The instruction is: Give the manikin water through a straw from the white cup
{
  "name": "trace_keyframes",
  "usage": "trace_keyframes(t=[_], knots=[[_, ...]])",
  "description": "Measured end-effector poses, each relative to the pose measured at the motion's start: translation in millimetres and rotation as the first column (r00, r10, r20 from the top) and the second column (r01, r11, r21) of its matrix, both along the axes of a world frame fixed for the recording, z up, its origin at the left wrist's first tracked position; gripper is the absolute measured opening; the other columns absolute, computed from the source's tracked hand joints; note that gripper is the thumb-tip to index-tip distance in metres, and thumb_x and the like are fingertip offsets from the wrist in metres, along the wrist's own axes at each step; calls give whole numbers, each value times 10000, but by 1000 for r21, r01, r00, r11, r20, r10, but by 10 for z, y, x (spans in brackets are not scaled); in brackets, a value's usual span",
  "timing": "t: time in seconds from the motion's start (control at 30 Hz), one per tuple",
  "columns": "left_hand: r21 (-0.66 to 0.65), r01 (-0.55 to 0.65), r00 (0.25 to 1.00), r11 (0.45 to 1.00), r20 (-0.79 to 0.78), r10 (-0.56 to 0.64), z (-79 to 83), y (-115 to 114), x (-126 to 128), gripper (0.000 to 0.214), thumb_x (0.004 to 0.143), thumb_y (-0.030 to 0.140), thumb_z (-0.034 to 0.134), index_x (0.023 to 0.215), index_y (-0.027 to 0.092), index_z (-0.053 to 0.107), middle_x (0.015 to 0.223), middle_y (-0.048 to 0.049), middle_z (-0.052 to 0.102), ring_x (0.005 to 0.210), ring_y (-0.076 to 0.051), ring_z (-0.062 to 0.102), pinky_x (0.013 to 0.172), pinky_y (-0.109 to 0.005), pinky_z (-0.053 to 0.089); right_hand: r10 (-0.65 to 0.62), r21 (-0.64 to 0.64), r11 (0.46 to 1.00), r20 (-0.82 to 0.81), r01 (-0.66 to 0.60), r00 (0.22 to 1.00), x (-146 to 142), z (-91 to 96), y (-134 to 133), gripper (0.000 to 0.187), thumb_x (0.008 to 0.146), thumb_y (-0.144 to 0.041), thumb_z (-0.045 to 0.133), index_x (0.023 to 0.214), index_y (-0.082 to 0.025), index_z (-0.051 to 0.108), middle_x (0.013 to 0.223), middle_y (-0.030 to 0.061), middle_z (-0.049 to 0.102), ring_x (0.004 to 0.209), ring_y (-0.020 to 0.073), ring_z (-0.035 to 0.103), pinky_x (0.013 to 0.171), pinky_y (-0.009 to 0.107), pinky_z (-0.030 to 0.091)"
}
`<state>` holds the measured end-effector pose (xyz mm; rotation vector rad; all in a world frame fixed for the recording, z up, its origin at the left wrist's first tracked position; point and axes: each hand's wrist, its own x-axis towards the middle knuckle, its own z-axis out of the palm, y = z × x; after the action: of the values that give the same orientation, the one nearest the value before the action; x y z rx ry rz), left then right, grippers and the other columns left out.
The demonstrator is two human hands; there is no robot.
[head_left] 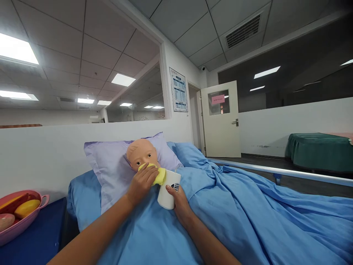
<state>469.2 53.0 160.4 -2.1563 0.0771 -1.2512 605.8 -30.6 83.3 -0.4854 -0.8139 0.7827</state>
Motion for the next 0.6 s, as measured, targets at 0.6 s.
trace_keyframes(t=[0.6], knots=[[102,-116,992,988,-32,119,-273,176,159,202,943,89,434,1034,112,613,976,-97,712,975,-200,668,984,-399,546,14,-53,999,4,-14,1000,-2,20,-28,450,684,-389,803,1052,-162,676,944,64,704,818,209,615,719,298,477]])
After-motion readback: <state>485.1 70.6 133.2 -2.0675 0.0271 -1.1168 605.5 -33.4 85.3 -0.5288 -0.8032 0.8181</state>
